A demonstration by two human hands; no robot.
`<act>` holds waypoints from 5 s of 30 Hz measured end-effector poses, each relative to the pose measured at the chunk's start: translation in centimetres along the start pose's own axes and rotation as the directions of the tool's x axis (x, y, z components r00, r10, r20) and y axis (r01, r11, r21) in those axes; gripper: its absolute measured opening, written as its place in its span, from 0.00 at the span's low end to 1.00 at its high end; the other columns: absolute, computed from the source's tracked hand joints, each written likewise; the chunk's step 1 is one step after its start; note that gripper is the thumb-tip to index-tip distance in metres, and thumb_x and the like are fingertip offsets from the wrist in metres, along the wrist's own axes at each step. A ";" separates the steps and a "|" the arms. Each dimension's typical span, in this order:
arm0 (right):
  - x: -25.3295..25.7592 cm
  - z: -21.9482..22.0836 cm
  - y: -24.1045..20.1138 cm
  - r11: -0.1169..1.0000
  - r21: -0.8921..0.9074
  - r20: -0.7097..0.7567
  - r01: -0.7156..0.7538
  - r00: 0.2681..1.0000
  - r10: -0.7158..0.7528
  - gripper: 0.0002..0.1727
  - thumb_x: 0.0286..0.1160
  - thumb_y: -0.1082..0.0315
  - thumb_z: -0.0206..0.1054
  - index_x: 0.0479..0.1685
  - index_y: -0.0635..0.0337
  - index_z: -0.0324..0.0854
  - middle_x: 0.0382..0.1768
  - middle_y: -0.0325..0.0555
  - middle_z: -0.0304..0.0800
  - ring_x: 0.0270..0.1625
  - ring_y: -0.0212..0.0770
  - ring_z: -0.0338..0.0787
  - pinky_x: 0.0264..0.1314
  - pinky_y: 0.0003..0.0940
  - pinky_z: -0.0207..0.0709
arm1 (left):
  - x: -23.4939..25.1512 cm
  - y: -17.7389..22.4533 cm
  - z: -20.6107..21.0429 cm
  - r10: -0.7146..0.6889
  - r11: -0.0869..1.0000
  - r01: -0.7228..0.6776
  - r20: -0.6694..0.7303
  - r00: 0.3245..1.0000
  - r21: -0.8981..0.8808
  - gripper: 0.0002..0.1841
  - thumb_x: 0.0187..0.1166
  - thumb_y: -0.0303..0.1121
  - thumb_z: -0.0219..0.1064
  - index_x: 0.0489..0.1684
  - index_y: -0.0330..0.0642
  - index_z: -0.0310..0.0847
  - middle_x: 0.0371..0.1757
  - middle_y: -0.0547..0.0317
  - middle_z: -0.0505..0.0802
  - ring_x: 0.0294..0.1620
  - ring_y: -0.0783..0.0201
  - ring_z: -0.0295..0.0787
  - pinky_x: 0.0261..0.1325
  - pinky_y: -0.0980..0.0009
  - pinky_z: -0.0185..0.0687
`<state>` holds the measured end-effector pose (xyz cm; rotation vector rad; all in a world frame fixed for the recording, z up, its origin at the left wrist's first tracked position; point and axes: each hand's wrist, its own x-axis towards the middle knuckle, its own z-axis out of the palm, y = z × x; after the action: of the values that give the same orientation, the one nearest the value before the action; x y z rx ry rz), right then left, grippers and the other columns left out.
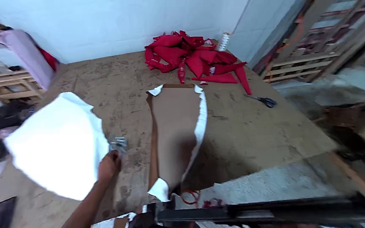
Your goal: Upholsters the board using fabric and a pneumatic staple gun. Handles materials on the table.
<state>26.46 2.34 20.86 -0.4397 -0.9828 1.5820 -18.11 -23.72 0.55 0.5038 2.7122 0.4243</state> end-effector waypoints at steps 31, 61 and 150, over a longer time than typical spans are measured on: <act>10.5 -16.9 -6.8 0.931 0.363 -0.044 -0.027 0.998 0.046 0.17 0.78 0.46 0.69 0.50 0.46 0.89 0.28 0.43 0.95 0.24 0.36 0.93 0.27 0.32 0.89 | -31.3 55.8 -2.9 0.865 0.354 -0.692 -0.060 0.497 -0.629 0.26 0.65 0.56 0.82 0.56 0.53 0.87 0.65 0.67 0.87 0.56 0.73 0.84 0.50 0.73 0.82; 22.5 -17.3 16.0 0.264 -0.921 0.045 -0.286 0.595 0.802 0.27 0.84 0.53 0.67 0.66 0.69 0.75 0.43 0.59 0.93 0.37 0.53 0.96 0.42 0.54 0.94 | -17.1 23.1 15.3 0.316 0.949 -0.311 -0.124 0.941 0.056 0.17 0.82 0.51 0.62 0.55 0.54 0.88 0.56 0.61 0.94 0.64 0.55 0.88 0.69 0.47 0.77; 10.4 5.2 17.7 0.095 -0.938 0.223 0.333 0.373 0.901 0.13 0.76 0.60 0.69 0.54 0.57 0.84 0.26 0.49 0.91 0.20 0.46 0.90 0.26 0.49 0.90 | -13.0 10.0 12.3 0.792 0.607 -0.783 0.027 0.609 -0.134 0.16 0.80 0.52 0.69 0.41 0.49 0.91 0.46 0.61 0.92 0.56 0.56 0.85 0.65 0.53 0.77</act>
<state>8.85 10.57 12.39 -0.8355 -3.1698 1.2587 0.90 -17.11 -3.29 1.6670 2.2051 0.7376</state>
